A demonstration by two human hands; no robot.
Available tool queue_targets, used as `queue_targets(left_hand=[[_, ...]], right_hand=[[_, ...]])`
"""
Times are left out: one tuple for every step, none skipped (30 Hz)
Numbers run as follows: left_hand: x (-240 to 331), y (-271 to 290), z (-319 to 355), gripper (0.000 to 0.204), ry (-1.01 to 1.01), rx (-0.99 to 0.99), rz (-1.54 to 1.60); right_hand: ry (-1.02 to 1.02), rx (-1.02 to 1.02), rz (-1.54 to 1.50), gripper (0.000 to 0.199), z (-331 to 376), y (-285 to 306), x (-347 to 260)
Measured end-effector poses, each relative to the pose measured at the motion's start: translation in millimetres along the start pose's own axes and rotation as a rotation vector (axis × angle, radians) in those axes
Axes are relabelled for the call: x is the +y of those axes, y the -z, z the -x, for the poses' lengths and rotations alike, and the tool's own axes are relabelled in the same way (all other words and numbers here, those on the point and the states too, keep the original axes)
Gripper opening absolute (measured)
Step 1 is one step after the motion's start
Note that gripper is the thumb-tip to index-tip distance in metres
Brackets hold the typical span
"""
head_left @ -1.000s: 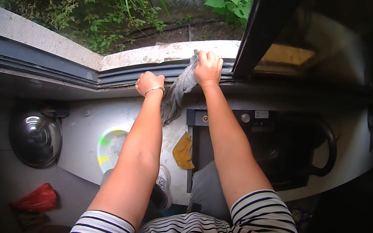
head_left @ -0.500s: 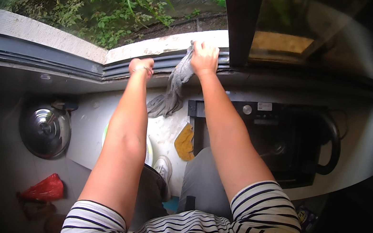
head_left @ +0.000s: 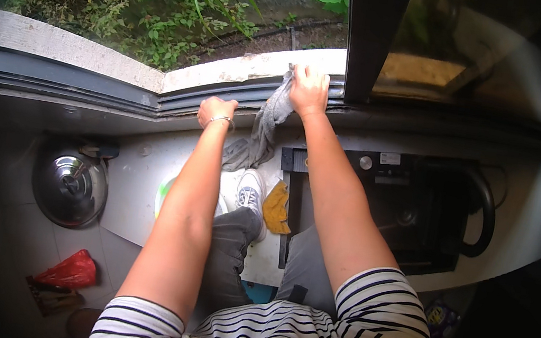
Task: The person wipes the interior window frame and sill of a vehicle using a grey cloth. They repeatedly rub the rubber seal and the metal frame, moving the cloth back and forth along the length of the window opening. The person adjusts the cloth in their hands to continue wiping different sections of the frame.
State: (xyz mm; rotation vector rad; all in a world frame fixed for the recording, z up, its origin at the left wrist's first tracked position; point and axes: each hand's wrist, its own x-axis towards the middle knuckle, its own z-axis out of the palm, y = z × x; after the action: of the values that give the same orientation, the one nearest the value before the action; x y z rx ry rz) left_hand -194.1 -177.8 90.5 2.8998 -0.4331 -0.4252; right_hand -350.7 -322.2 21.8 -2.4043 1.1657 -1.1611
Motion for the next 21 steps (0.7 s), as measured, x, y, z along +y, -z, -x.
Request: queue_targets(left_hand=[[-4.9,-12.1,6.3,0.046,0.032,0.096,0.018],[-7.0,-25.5,12.2,0.050,0.063,0.191,0.037],[-5.9,-35.2,13.1,0.050,0.089,0.247,0.108],[-4.8,-44.2,13.5,0.050,0.115,0.302,0.179],[-4.2,-51.7,12.9,0.049,0.142,0.357,0.250],[-2.2,-58.0,11.1,0.048,0.183,0.397,0.351],[-0.2,-63.6,8.8,0.046,0.226,0.437,0.451],[1.8,-69.1,6.9,0.045,0.270,0.477,0.551],[6.1,-74.6,7.1,0.034,0.276,0.575,0.585],[7.5,-77.8,6.9,0.030,0.258,0.558,0.624],[7.4,-80.2,7.1,0.026,0.240,0.541,0.662],[7.5,-82.4,9.1,0.022,0.225,0.524,0.696],[12.2,-84.1,12.4,0.013,0.227,0.606,0.649],[10.1,-84.6,8.7,0.012,0.222,0.564,0.602],[4.2,-80.4,3.4,0.012,0.216,0.525,0.550],[-0.3,-78.5,0.0,0.012,0.211,0.486,0.499],[-3.4,-78.2,-2.6,0.013,0.215,0.437,0.404],[0.1,-72.7,-1.2,0.013,0.213,0.422,0.381],[5.5,-69.2,2.3,0.013,0.212,0.407,0.358],[8.5,-67.0,5.6,0.014,0.210,0.391,0.335],[9.5,-63.0,5.0,0.017,0.206,0.379,0.373]], right_hand=[[0.000,-0.017,-0.005,0.019,0.1,-0.2,-0.8],[-0.001,-0.035,-0.009,0.020,0.2,-0.4,-1.3],[0.001,-0.051,-0.014,0.021,-0.8,0.1,-1.9],[0.001,-0.061,-0.024,0.022,-1.2,0.8,-2.2],[0.000,-0.070,-0.035,0.023,-0.7,1.8,-2.8],[-0.001,-0.079,-0.043,0.024,-0.4,1.8,-1.6],[-0.004,-0.087,-0.055,0.025,0.2,1.8,-0.6],[0.004,-0.080,-0.052,0.025,0.6,1.5,-0.4],[0.010,-0.074,-0.046,0.026,0.9,1.6,-0.1],[0.016,-0.068,-0.041,0.026,1.0,1.8,0.0],[0.012,-0.075,-0.034,0.027,0.4,2.1,0.6],[0.014,-0.071,-0.033,0.027,0.6,2.1,1.2],[0.017,-0.068,-0.033,0.027,0.9,2.2,1.3],[0.021,-0.065,-0.034,0.027,1.4,2.5,1.5],[0.029,-0.063,-0.025,0.027,1.8,2.2,0.9],[0.038,-0.061,-0.016,0.027,1.1,1.5,0.2],[0.047,-0.060,-0.008,0.027,1.5,1.1,-1.0],[0.037,-0.074,-0.015,0.027,1.4,0.9,-0.7],[0.027,-0.088,-0.022,0.026,2.0,2.3,1.9],[0.016,-0.102,-0.028,0.026,3.0,3.5,4.4],[0.012,-0.113,-0.026,0.027,1.0,3.5,5.4]])
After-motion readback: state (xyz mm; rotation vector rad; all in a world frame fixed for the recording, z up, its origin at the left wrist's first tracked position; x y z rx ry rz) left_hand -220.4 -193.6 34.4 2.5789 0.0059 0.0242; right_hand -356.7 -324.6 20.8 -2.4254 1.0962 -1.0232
